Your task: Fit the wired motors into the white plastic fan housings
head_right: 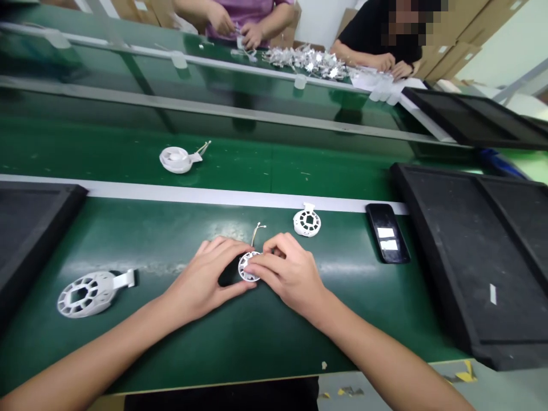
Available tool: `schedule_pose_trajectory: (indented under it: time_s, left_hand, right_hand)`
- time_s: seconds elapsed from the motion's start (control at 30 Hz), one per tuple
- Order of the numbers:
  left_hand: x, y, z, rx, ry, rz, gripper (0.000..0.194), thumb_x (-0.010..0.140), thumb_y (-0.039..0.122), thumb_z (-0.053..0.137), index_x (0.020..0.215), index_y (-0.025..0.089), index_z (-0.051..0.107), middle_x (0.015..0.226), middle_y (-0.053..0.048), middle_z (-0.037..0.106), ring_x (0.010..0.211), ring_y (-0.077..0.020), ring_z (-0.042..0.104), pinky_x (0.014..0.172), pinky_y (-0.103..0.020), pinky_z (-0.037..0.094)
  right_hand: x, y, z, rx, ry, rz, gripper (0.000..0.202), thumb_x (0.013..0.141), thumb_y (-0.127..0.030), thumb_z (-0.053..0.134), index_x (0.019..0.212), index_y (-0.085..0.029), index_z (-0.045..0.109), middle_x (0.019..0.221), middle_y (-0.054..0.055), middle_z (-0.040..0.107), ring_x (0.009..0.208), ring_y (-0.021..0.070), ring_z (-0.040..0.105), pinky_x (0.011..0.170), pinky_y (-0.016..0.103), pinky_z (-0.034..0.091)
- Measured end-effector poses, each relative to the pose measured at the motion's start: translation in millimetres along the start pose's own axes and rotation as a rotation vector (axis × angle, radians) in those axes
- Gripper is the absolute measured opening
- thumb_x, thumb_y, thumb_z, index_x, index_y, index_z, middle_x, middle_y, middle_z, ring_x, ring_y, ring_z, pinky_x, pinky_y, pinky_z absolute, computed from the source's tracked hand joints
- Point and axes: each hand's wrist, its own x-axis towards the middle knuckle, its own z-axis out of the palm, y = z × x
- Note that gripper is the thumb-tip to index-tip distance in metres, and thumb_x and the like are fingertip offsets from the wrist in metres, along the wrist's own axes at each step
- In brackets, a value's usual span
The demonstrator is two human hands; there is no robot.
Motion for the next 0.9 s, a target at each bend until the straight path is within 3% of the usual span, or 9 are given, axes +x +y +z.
schedule_pose_trajectory:
  time_s: [0.13,0.23,0.3,0.37,0.47,0.53,0.67,0.9]
  left_hand:
    - [0,0,-1.2,0.023,-0.007,0.012,0.043,0.099,0.049,0.067,0.135,0.028,0.055,0.132,-0.005,0.066,0.120,-0.0284,0.055,0.095,-0.042,0.041]
    - [-1,1,-1.1,0.034,-0.010,0.019,0.047,0.100,0.047,0.066,0.141,0.030,0.052,0.136,-0.005,0.064,0.122,-0.0293,0.055,0.098,-0.045,0.041]
    - [-2,2,0.4,0.023,0.001,0.000,0.065,0.095,0.048,0.070,0.152,0.030,0.043,0.137,-0.007,0.062,0.121,-0.0309,0.055,0.099,-0.047,0.042]
    - [-4,4,3.1,-0.005,0.026,-0.048,0.092,0.088,0.050,0.077,0.162,0.029,0.026,0.135,-0.009,0.062,0.118,-0.0326,0.056,0.100,-0.050,0.043]
    - [-5,6,8.3,-0.024,0.064,-0.106,0.103,0.088,0.042,0.076,0.167,0.030,0.011,0.130,-0.010,0.062,0.114,-0.0331,0.056,0.099,-0.051,0.044]
    - [-5,8,11.3,-0.018,0.082,-0.109,0.097,0.092,0.034,0.071,0.167,0.031,0.009,0.128,-0.010,0.062,0.114,-0.0329,0.056,0.099,-0.051,0.045]
    - [-5,8,13.5,-0.013,0.083,-0.108,0.099,0.090,0.030,0.069,0.168,0.028,0.008,0.130,-0.011,0.061,0.116,-0.0335,0.054,0.099,-0.051,0.045]
    - [-5,7,15.2,-0.015,0.061,-0.128,0.104,0.086,0.028,0.070,0.168,0.027,0.007,0.133,-0.012,0.060,0.115,-0.0334,0.052,0.099,-0.052,0.045]
  right_hand:
    - [6,4,-18,-0.142,-0.015,-0.055,0.018,0.102,-0.036,0.065,0.107,-0.027,0.079,0.097,0.005,0.065,0.086,0.0184,0.058,0.075,0.035,0.051]
    - [12,25,-52,-0.322,0.050,0.146,0.040,0.102,-0.048,0.062,0.138,-0.031,0.067,0.113,0.009,0.065,0.108,0.0273,0.061,0.092,0.046,0.053]
    - [14,43,-70,-0.378,0.019,0.314,0.057,0.098,-0.057,0.064,0.149,-0.034,0.057,0.120,0.010,0.064,0.116,0.0320,0.060,0.096,0.051,0.053]
    - [16,54,-79,-0.319,-0.067,0.402,0.059,0.095,-0.061,0.066,0.147,-0.034,0.060,0.118,0.010,0.065,0.111,0.0318,0.063,0.095,0.051,0.055]
    - [17,44,-73,-0.147,-0.075,0.390,0.051,0.092,-0.057,0.072,0.136,-0.032,0.067,0.115,0.009,0.066,0.104,0.0288,0.066,0.091,0.048,0.058]
    - [16,24,-61,-0.012,-0.066,0.326,0.053,0.089,-0.050,0.077,0.136,-0.031,0.065,0.119,0.008,0.065,0.108,0.0286,0.065,0.092,0.046,0.060]
    - [11,-9,-33,0.126,-0.163,0.215,0.058,0.083,-0.044,0.084,0.135,-0.032,0.063,0.123,0.007,0.064,0.108,0.0264,0.066,0.092,0.043,0.060]
    - [6,-11,-21,0.059,-0.229,0.181,0.053,0.086,-0.046,0.082,0.133,-0.031,0.064,0.120,0.007,0.063,0.107,0.0258,0.066,0.093,0.043,0.059]
